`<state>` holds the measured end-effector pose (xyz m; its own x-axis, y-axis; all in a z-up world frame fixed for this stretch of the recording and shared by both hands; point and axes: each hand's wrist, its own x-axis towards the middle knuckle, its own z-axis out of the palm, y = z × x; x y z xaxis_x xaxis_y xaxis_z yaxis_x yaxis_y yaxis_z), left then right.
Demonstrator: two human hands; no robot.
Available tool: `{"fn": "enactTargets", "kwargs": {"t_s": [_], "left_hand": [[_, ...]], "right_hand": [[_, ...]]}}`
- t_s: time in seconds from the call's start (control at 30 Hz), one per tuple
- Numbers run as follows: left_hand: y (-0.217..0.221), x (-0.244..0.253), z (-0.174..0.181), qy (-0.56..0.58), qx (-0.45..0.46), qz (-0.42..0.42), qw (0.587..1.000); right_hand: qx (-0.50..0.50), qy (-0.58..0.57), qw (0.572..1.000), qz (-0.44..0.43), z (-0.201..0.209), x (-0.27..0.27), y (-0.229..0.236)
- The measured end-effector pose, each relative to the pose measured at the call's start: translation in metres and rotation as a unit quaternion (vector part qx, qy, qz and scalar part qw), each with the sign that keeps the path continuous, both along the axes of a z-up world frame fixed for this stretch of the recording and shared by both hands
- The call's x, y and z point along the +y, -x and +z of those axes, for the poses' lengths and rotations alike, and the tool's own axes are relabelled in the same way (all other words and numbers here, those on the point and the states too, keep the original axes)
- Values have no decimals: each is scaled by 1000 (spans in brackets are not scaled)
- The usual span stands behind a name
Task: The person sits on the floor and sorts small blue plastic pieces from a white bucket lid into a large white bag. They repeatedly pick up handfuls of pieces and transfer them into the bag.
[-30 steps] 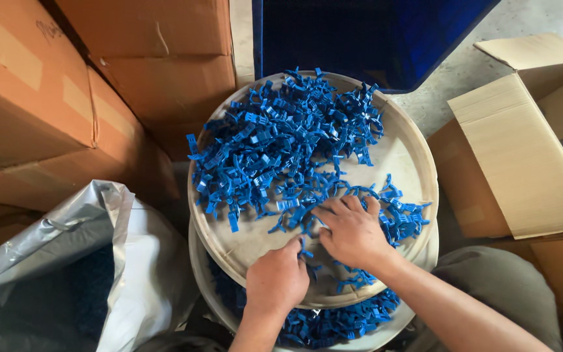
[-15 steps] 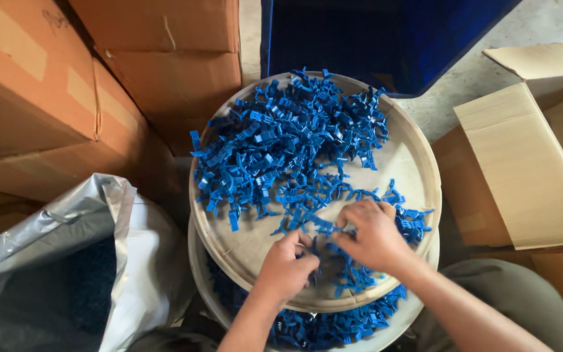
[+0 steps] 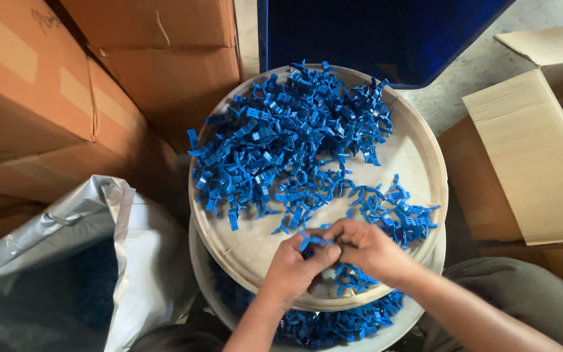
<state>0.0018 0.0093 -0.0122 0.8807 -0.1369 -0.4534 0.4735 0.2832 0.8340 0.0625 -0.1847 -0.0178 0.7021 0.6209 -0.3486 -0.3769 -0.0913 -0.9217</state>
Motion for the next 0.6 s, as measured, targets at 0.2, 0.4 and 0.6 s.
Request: {"fn": "enactTargets", "kwargs": {"t_s": [0.2, 0.4, 0.6], "left_hand": [[0, -7, -2, -88, 5, 4, 996], [1, -9, 7, -255, -41, -33, 966], [1, -10, 11, -369, -34, -95, 924]], "right_hand": [[11, 74, 997, -15, -2, 6, 7], [-200, 296, 934, 29, 18, 14, 14], [-412, 356, 835, 75, 44, 16, 16]]}}
